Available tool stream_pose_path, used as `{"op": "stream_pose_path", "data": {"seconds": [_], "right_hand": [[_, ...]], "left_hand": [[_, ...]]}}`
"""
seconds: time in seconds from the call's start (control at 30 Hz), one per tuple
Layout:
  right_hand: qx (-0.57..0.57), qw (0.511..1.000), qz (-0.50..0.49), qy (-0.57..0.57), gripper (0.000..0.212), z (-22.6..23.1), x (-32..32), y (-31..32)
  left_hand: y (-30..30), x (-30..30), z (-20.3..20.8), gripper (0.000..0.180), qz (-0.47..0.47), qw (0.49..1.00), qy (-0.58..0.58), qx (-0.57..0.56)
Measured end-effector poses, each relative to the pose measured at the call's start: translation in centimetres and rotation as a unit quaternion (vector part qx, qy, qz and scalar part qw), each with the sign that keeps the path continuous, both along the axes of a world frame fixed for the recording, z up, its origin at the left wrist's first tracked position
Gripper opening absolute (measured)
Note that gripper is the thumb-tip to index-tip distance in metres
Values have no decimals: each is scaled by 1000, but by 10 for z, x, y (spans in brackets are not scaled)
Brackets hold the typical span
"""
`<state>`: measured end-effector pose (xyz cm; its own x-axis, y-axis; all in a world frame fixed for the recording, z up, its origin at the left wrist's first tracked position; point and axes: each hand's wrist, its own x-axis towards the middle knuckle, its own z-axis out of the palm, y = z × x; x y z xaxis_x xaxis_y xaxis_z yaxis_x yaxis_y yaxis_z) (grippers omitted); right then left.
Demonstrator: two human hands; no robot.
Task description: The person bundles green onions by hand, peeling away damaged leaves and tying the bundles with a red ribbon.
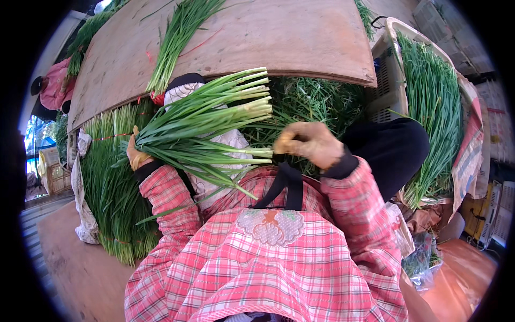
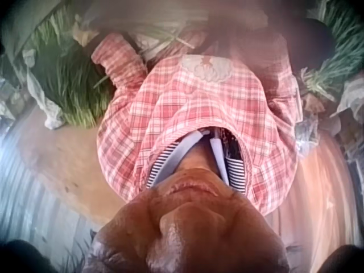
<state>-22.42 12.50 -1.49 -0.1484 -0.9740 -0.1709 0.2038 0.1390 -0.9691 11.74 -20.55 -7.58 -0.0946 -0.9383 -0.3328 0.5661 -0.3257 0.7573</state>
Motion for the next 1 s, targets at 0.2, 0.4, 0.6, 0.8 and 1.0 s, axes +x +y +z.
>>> {"op": "stream_pose_path", "data": {"seconds": [0.2, 0.4, 0.6, 0.8, 1.0], "right_hand": [[146, 919, -99, 353, 54, -12, -17, 12], [91, 915, -213, 331, 24, -19, 34, -54], [73, 923, -308, 221, 16, -25, -51, 8], [81, 828, -148, 535, 47, -7, -29, 14], [13, 994, 15, 103, 30, -11, 45, -34]], "left_hand": [[3, 6, -12, 31, -2, 997, -77, -27], [5, 4, 0, 36, -6, 999, -42, -13], [-15, 39, -19, 37, 39, 999, 13, -13], [11, 12, 14, 33, 66, 996, -46, -23], [0, 15, 6, 36, 53, 997, -36, -52]]}}
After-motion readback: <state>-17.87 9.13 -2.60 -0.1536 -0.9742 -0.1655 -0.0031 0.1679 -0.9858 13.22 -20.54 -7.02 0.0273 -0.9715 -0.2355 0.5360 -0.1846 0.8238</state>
